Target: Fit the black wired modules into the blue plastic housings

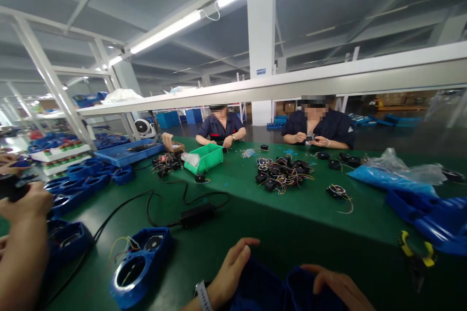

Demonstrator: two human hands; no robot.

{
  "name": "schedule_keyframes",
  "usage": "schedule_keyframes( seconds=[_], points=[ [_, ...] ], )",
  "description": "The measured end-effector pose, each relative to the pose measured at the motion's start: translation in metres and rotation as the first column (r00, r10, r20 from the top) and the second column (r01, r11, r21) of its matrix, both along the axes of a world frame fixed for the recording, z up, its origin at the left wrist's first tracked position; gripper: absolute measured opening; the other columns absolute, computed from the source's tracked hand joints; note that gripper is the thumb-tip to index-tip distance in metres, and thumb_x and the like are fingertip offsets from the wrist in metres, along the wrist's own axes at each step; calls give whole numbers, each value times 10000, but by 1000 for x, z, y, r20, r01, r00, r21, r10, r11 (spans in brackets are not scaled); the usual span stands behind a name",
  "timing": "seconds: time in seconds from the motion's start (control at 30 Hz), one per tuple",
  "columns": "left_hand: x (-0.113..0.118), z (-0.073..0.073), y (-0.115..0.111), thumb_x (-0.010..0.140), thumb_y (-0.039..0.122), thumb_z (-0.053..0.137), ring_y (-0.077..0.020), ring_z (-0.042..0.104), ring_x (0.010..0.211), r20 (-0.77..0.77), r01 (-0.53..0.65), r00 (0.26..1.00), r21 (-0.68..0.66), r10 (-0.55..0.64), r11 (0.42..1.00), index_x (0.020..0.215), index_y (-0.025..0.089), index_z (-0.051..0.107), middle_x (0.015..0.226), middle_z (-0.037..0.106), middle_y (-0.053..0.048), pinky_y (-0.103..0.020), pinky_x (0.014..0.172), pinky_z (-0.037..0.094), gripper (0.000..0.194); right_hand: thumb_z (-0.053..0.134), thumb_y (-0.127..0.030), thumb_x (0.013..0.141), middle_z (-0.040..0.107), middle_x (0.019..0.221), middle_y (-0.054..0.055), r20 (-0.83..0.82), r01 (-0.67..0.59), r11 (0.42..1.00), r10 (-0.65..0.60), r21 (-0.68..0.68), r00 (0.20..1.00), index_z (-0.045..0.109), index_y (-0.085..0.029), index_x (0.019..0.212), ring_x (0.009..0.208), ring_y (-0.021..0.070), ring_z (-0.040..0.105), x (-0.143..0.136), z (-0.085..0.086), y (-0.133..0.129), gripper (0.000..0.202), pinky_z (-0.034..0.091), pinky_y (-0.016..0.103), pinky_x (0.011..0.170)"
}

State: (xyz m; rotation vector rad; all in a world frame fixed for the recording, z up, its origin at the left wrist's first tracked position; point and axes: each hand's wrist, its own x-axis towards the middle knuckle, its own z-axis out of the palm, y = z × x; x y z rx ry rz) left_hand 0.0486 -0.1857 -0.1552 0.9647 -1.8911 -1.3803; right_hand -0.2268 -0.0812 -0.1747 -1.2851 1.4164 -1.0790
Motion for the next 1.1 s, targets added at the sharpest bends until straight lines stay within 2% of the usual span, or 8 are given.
schedule_keyframes(
  seconds=[0.13,0.27,0.37,0.47,0.63,0.77,0.93,1.1],
  points=[
    [1,-1,1,923,628,321,-262,491,1176,44,24,999,45,-26,999,1157,250,620,1201,605,-39,-430,1067,325,536,422,-699,812,563,1309,88,-94,283,957,-287,-56,953,658,-224,758,1229,338,475,-10,-2,-7,533,379,486,1038],
    [1,0,-1,927,599,358,-242,515,1143,-6,58,998,79,-57,995,1130,228,624,1174,621,-39,-387,1036,355,500,416,-659,805,580,1263,120,-328,569,813,-575,-122,750,556,-201,1151,1161,278,549,-34,0,-24,591,464,411,970],
    [-2,-4,-3,905,597,422,-236,532,1123,-53,85,995,117,-79,989,1131,216,611,1147,632,-46,-364,1010,379,482,388,-617,827,495,1336,166,-482,630,749,-638,-205,600,461,-140,1270,1251,297,461,-67,1,-54,655,436,437,995],
    [-5,-9,-4,877,612,467,-238,541,1120,-87,91,993,149,-79,985,1135,211,598,1139,637,-54,-354,999,390,495,386,-472,854,342,1436,212,-609,625,721,-648,-299,457,425,-68,1305,1363,313,277,-105,8,-99,606,268,461,1109],
    [-3,-15,-6,815,699,478,-254,548,1117,-90,57,995,155,-44,986,1182,226,562,1135,640,-70,-346,983,411,605,365,-152,843,267,1503,171,-793,549,789,-510,-275,335,431,-110,1347,1396,303,200,-164,24,-170,511,194,521,1119],
    [-3,-13,-6,832,702,438,-243,579,1035,-44,74,997,129,-69,989,1150,240,589,1068,657,-62,-332,923,450,580,497,-175,865,398,1434,142,-887,471,879,-280,-82,368,488,-178,1308,1289,314,392,-196,28,-191,443,335,548,1030],
    [-5,-12,-2,822,713,414,-262,561,1036,89,51,994,126,-62,991,1034,237,651,1039,657,-55,-377,979,407,573,582,-289,880,573,1215,111,-921,386,912,-27,137,389,576,-163,1173,962,211,602,-192,38,-168,320,482,413,857],
    [-5,-2,13,889,593,417,-242,555,1068,105,58,992,129,-72,990,1061,218,635,1085,643,-45,-353,989,391,467,580,-405,826,678,891,118,-902,282,925,124,256,414,699,-174,833,805,264,649,-147,58,-102,260,477,395,768]
  ],
)
